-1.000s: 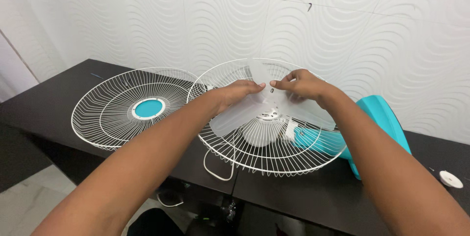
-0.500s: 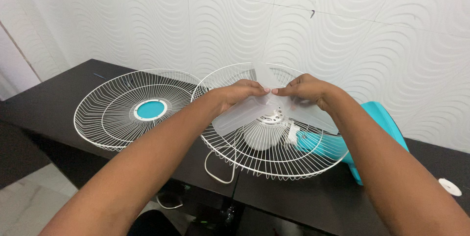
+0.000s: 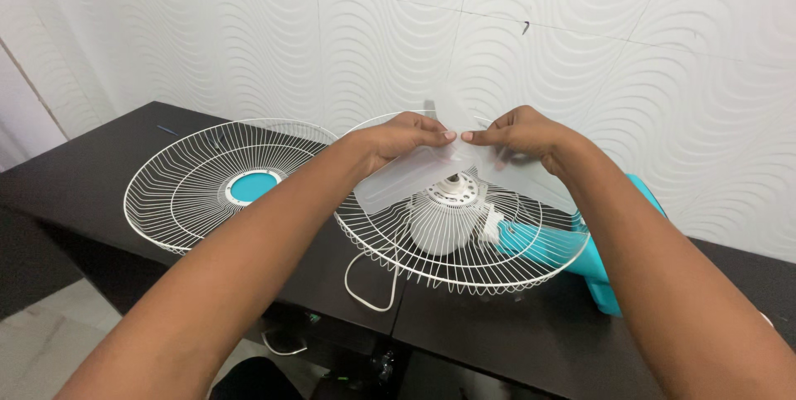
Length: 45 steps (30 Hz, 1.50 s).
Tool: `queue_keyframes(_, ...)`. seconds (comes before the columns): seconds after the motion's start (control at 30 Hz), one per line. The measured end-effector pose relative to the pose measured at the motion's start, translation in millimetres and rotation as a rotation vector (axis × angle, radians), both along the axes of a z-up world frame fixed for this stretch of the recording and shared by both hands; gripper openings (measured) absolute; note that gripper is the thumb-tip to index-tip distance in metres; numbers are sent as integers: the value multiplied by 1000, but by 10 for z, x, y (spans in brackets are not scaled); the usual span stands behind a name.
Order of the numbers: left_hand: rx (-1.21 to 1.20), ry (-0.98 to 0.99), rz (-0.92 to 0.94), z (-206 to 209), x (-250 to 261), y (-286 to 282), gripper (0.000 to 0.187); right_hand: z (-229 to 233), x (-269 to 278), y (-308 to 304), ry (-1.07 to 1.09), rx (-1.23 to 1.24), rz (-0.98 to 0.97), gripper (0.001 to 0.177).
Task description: The person disassembles a small table fan by removing the front grille, unscrewing the blade hub, detaching the fan blade, and then using a screwdriver to remove screws from the motor housing. The components are placed on the table as they are removed.
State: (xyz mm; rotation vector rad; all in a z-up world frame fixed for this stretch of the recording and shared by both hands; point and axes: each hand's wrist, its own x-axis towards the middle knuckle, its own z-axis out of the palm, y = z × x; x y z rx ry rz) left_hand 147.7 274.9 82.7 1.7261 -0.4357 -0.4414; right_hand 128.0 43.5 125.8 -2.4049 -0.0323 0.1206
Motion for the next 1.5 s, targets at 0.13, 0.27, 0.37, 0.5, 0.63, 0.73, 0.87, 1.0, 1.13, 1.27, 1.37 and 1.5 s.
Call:
queue_keyframes(0.13,22,-57,-7,123,-169,166,51,70,-135,154,-63,-27,33,60)
queue_keyframes(0.27,50,-37,231,275,-308,472,49,141,-223,296,-244,-26,100,60)
queue_keyframes(0.37,-11,-43,287,371,-421,864,48,152,-250,378,-353,-26,111,61)
queue_keyframes(0.5,-18,-34,442,379,-561,1379,41,87,-236,540,-471,-29,156,70)
queue_keyframes(0.63,-148,-1,544,120,-606,1799,35,-79,-252,753,-380,19,179,79)
queue_keyframes(0.73,-263,3,638,-240,-531,2117,34,-212,-288,855,-337,44,227,78)
queue_keyframes(0.87,-598,84,816,-840,-308,2482,31,-354,-358,911,-296,-8,273,74)
queue_keyframes(1.0,-723,159,1050,-1417,78,2723,26,-391,-408,815,-272,-43,288,69)
queue_keyframes(1.13,-647,144,1201,-1886,377,2789,26,-394,-548,636,-323,-24,237,61)
queue_keyframes(1.27,-675,243,1244,-2052,416,2804,34,-378,-629,382,-342,10,184,54)
queue_keyframes(1.37,-671,293,1277,-1975,288,2687,40,-408,-634,181,-343,14,161,53)
queue_keyframes(1.5,-506,233,1405,-1683,7,2463,52,-511,-571,-42,-361,-69,122,54)
